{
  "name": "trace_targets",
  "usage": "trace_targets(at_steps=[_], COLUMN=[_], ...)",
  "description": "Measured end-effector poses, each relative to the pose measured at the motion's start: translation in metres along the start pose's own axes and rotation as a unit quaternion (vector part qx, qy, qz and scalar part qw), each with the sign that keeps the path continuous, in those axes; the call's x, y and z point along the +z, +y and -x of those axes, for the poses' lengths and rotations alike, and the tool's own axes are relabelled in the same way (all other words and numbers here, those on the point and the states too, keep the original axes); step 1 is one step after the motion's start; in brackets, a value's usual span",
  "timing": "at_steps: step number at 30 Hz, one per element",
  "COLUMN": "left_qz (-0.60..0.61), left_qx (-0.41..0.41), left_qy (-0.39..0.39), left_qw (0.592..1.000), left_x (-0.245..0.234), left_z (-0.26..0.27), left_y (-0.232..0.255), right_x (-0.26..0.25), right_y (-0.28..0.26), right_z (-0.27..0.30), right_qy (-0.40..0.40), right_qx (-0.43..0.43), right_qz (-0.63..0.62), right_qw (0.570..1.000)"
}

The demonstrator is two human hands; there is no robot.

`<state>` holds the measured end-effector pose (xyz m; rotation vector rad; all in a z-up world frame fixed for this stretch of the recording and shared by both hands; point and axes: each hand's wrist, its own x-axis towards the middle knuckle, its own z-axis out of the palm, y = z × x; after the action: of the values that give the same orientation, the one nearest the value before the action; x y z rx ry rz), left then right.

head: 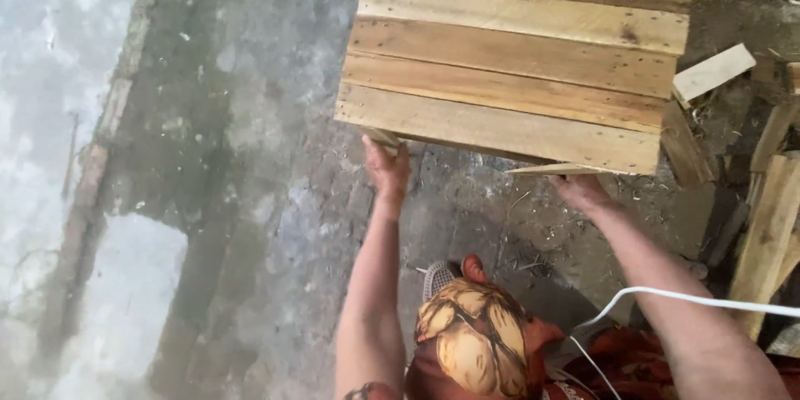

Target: Shaving and sanding wooden slats to finish a handmade chair

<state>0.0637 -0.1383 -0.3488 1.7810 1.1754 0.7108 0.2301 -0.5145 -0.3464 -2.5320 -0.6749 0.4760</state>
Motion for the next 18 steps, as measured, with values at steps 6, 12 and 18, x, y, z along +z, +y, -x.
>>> trace_targets(at_steps=[6, 12, 18], left_qz=[-0.049, 0.061, 0.024], left_qx=[0.237, 0.161, 0.068], left_qy=[0.091, 0.009, -0.053], left_qw=[0.966, 0.985, 0.996], left_x=[0.013, -0.001, -0.016], left_z=[-0.013, -0.005, -0.001], left_y=[-0.036, -0.015, 0.02], right_x=[0.047, 0.064, 0.094], right_y=[0.057, 0.079, 0.1], right_z=[-0.011, -0.013, -0.02], right_qy=[0.049, 0.074, 0.113], right_qx=[-0.075, -0.146, -0.145], right_qz=[-0.012, 0.03, 0.053], right_qw=[0.996, 0.986, 0.982])
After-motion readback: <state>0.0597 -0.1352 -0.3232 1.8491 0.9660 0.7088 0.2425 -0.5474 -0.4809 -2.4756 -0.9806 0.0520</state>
